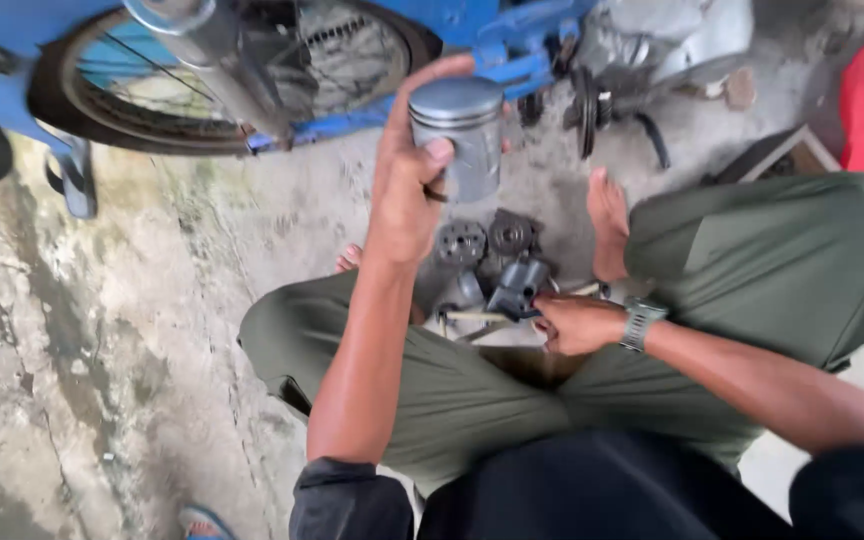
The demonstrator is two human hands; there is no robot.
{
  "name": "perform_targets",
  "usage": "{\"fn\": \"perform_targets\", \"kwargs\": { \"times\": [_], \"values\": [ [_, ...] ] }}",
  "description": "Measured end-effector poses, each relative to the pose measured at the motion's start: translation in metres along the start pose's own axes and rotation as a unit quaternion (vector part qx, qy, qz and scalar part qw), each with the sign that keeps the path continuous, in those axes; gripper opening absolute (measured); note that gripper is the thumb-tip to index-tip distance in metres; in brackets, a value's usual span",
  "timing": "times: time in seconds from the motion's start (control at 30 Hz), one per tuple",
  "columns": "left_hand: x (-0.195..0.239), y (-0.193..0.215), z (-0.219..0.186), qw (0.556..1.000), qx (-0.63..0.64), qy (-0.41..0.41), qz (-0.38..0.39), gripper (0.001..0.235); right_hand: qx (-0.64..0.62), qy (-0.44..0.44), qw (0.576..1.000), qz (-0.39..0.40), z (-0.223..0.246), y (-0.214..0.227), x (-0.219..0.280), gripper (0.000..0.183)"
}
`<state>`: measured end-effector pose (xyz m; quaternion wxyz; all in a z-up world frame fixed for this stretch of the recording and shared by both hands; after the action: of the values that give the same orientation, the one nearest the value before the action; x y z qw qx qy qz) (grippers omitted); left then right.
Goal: Repairing a motorcycle engine by inspecting and installing a piston
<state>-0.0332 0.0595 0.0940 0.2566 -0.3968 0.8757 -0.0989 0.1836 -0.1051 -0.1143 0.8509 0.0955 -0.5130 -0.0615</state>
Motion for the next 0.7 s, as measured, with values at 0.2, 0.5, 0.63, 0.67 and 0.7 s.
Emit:
{"fn": "perform_targets", "kwargs": {
  "times": [0.2,0.5,0.63,0.67,0.7],
  "values": [
    [-0.010,-0.024,0.011,0.999,-0.008,0.004,0.051,0.060,-0.133,0.015,0.977,-0.165,-0.022,0.084,0.080,0.028],
    [-0.013,-0.034,0.006,0.997,0.023,0.035,0.063,0.054,-0.209,-0.026,0.932,-0.294,0.025,0.127,0.163,0.034],
    [-0.006,-0.030,0.001,0.998,0.011,0.039,0.039,0.055,-0.106,-0.037,0.975,-0.194,0.027,0.137,0.099,0.030],
    [-0.007,-0.029,0.001,0.998,0.013,0.048,0.026,0.058,-0.087,-0.059,0.982,-0.155,0.026,0.132,0.070,0.030],
    [-0.008,-0.027,0.001,0.998,0.015,0.058,0.014,0.061,-0.067,-0.081,0.988,-0.115,0.026,0.127,0.043,0.032]
  ]
}}
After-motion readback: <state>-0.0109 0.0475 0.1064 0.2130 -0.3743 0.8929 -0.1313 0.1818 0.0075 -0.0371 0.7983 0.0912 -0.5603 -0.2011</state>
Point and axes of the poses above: each hand's wrist, its own x-axis away from the middle knuckle, its own y-axis out of the back of the hand, z = x × y, the point moved 2 cm from there along -x, towards the middle knuckle, and after that the axes turned 14 degrees about z, right-handed, at the moved point
